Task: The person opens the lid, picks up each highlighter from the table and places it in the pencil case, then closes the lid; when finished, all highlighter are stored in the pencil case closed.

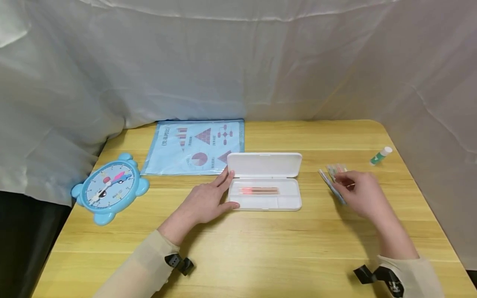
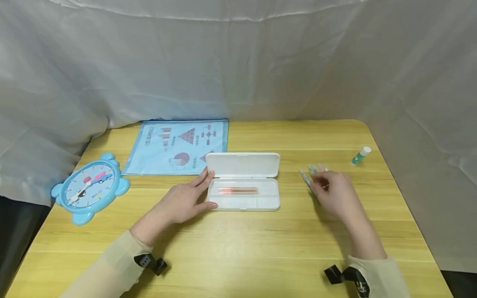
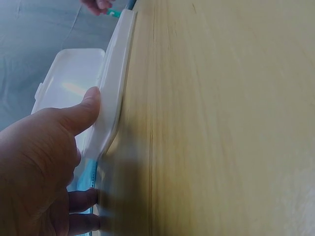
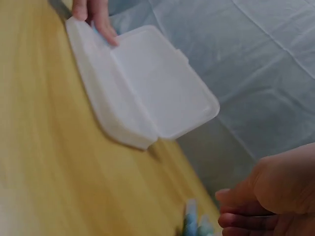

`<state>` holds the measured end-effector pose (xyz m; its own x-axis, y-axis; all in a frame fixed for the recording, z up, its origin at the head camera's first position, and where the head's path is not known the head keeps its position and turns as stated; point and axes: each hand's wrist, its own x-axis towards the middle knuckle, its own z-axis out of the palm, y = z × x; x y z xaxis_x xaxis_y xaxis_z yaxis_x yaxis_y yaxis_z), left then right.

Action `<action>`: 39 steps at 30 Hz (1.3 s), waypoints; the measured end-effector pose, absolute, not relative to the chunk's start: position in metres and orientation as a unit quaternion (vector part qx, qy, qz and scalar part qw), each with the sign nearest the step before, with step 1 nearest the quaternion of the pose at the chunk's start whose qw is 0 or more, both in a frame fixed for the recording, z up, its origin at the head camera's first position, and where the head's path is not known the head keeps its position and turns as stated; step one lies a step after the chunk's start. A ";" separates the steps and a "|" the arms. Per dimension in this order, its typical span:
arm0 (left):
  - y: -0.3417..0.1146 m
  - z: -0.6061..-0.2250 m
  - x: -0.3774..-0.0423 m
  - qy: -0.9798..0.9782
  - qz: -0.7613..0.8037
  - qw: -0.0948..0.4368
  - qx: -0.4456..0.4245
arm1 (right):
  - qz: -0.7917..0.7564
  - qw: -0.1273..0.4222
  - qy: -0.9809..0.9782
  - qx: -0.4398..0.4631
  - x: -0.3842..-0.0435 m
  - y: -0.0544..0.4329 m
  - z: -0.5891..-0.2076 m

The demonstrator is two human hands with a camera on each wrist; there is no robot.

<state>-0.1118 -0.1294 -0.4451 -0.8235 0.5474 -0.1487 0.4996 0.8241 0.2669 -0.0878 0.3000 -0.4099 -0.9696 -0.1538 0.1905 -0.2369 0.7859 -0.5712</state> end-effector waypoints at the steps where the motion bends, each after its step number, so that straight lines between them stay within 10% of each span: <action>1: -0.130 -0.445 -0.112 0.949 0.108 0.109 0.276 | 0.310 0.065 -0.943 0.099 -0.087 0.301 -0.413; 28: -0.130 -0.446 -0.113 0.949 0.103 0.103 0.280 | 0.269 -0.008 -0.962 0.038 -0.080 0.287 -0.437; 39: -0.129 -0.444 -0.113 0.948 0.108 0.105 0.280 | 0.316 0.050 -0.946 0.057 -0.083 0.289 -0.415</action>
